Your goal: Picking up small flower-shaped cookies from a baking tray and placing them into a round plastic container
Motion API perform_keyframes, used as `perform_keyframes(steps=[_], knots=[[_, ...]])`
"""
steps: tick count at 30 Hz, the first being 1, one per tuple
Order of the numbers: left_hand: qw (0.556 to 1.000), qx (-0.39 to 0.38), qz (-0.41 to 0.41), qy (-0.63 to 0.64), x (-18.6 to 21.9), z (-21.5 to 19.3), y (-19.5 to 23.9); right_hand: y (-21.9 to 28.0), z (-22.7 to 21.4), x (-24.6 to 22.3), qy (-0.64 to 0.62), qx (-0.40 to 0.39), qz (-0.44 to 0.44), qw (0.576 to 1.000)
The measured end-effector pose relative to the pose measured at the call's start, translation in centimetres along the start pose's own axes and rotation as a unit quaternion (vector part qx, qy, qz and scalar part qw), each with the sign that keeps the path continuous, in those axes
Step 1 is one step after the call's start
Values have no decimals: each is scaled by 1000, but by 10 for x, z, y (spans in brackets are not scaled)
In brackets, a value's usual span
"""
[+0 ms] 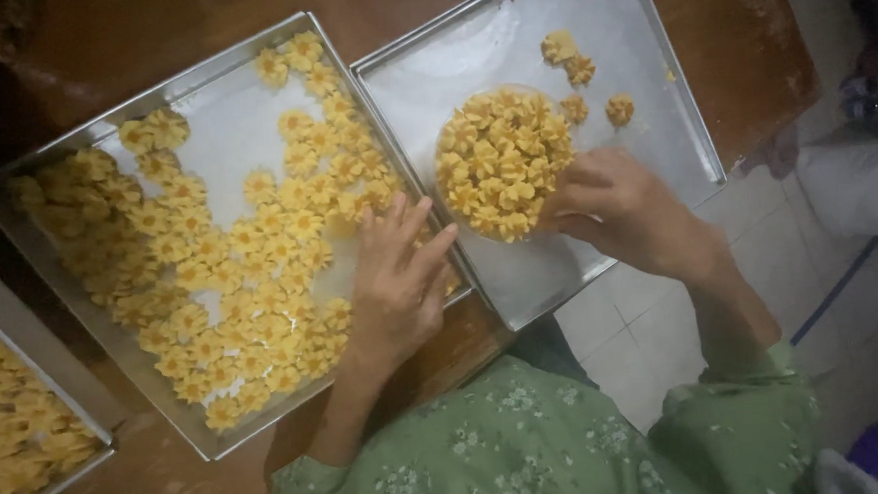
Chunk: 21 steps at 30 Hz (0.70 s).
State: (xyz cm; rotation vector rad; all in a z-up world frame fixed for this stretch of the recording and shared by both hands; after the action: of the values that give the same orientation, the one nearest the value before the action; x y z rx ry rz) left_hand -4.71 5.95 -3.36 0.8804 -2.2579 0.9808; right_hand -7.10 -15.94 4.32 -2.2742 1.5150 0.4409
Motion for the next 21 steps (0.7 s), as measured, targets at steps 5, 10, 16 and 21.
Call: perform_keyframes(steps=[5, 10, 16, 21], knots=[[1000, -11, -5, 13, -3, 3, 2, -10, -8, 10, -16, 32, -5, 999], [1000, -9, -2, 3, -3, 1, 1, -17, 3, 7, 23, 39, -32, 998], [1000, 14, 7, 1, -2, -2, 0, -13, 3, 8, 56, 41, -40, 997], [1000, 13, 17, -9, -2, 3, 4, -4, -17, 19, 37, 47, 13, 998]])
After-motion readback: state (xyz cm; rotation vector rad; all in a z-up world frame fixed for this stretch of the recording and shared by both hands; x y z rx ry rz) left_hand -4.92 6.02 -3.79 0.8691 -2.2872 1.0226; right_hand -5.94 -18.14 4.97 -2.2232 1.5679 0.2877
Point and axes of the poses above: each hand's wrist, its own y-axis away from the middle knuckle, its own z-axis out of the palm, x = y × z, the point moved 7 cm from there along -y, towards the middle knuckle
